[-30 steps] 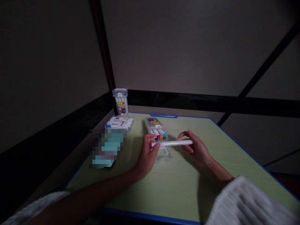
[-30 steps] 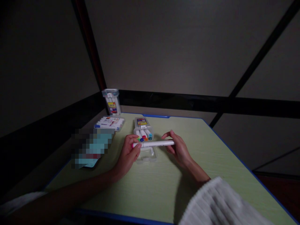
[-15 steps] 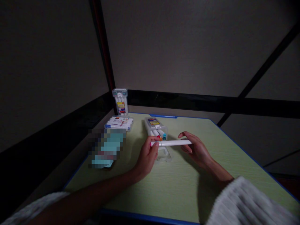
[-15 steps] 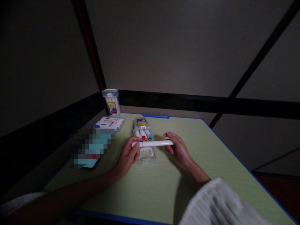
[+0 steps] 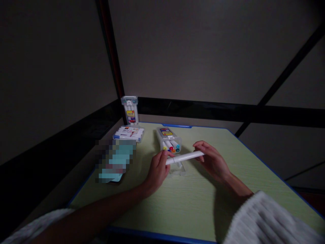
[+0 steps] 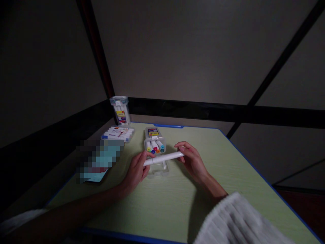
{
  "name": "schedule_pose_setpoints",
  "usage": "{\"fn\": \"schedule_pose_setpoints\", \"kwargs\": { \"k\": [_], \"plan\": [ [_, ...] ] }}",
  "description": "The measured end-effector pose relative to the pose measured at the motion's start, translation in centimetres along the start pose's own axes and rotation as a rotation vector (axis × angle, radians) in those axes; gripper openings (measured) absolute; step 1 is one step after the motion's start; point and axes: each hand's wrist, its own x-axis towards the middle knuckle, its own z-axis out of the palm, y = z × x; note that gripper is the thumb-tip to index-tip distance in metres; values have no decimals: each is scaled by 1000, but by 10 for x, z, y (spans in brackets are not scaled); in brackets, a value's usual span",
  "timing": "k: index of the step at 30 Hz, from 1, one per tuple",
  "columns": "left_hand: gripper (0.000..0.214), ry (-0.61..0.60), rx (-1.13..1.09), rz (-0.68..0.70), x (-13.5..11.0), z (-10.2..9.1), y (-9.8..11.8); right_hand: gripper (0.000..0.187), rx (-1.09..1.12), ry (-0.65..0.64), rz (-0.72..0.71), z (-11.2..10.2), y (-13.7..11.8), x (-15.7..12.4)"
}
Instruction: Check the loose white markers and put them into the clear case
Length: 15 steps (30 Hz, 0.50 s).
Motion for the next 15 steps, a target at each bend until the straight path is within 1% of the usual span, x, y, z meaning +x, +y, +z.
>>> {"fn": "schedule_pose_setpoints", "kwargs": {
  "k": [4, 8, 15],
  "plan": [
    [28, 30, 15, -34, 0, 0, 3, 12, 11, -7, -10, 1, -1, -1],
    [28, 39, 21, -58, 0, 1, 5, 11, 33, 1, -11, 2, -3, -2],
    [28, 72, 40, -70, 3, -1, -3, 13, 32, -34, -49, 0, -3, -2]
  ]
}}
